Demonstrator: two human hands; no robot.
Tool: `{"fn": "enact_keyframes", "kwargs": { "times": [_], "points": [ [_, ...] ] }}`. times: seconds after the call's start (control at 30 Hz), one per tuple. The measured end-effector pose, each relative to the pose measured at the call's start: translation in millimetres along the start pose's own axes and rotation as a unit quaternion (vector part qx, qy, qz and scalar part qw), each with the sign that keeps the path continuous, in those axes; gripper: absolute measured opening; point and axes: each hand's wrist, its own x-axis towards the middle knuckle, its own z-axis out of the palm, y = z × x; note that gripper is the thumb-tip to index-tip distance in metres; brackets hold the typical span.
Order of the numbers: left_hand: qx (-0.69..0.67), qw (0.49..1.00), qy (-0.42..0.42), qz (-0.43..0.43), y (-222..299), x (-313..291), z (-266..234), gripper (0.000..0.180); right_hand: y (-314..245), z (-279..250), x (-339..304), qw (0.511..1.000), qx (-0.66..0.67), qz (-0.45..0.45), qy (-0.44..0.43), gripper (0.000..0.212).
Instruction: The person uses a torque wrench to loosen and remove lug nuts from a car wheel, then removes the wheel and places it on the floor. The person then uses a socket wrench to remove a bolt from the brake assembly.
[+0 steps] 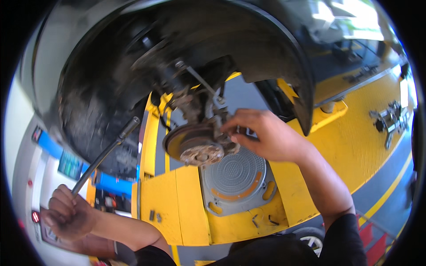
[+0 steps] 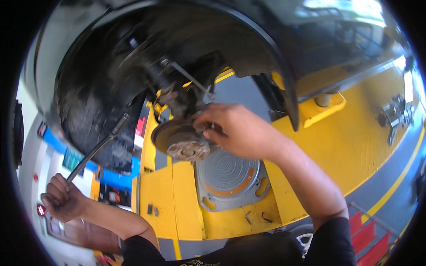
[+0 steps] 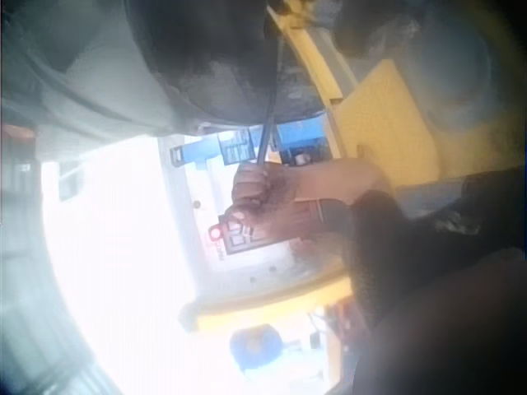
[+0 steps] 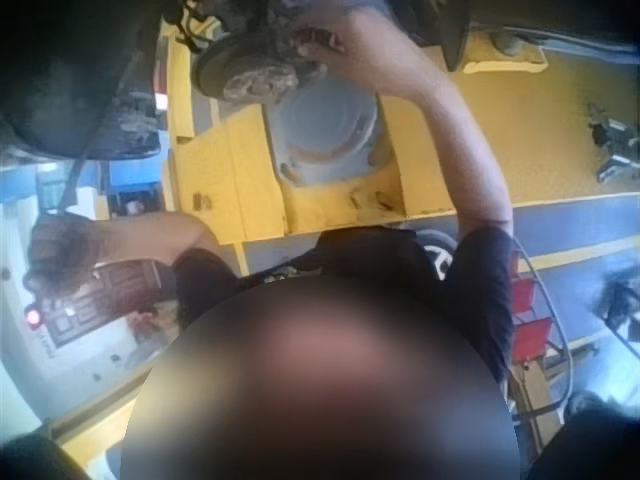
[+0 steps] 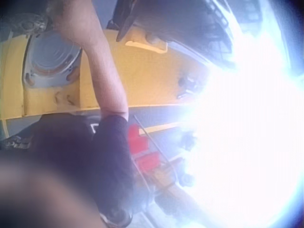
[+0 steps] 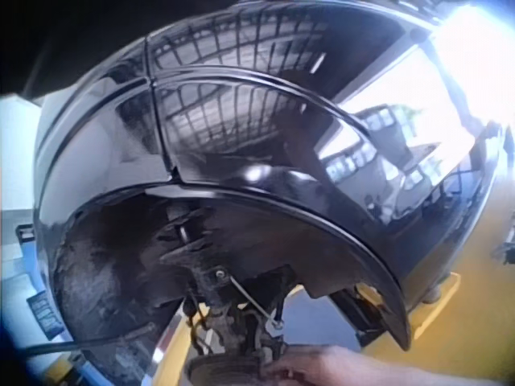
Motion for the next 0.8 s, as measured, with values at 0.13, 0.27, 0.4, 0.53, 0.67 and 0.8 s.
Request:
{"fn": "enact_keyframes", "kwargs": {
  "times": [0.13,0.27,0.4,0.53,0.67,0.8],
  "points": [
    [0.033,0.996,-0.033,-0.076,101.3,-11.9,-21.5,0.041,-55.8,56.9,-17.9,0.991,-0.060,-0.110,-0.046,0.034],
    [-0.005,0.972,0.086,-0.221,151.1,-56.1,-46.4,0.037,-98.2,170.6,-37.5,0.969,-0.097,-0.203,-0.099,0.044],
    [-0.041,0.910,0.272,-0.309,178.8,-118.8,-104.5,0.036,-116.1,270.2,-61.7,0.923,-0.062,-0.113,-0.363,0.049],
    [-0.170,0.849,0.371,-0.336,206.9,-174.7,-213.6,0.038,-127.4,312.7,-79.8,0.871,0.132,0.054,-0.471,0.049],
    [-0.199,0.772,0.533,-0.284,213.9,-244.3,-284.4,0.039,-136.2,345.7,-80.2,0.851,0.197,0.154,-0.462,0.048],
    [-0.203,0.754,0.543,-0.309,203.1,-286.6,-311.6,0.039,-146.4,419.5,-68.4,0.827,0.136,0.139,-0.528,0.042]
  ]
}}
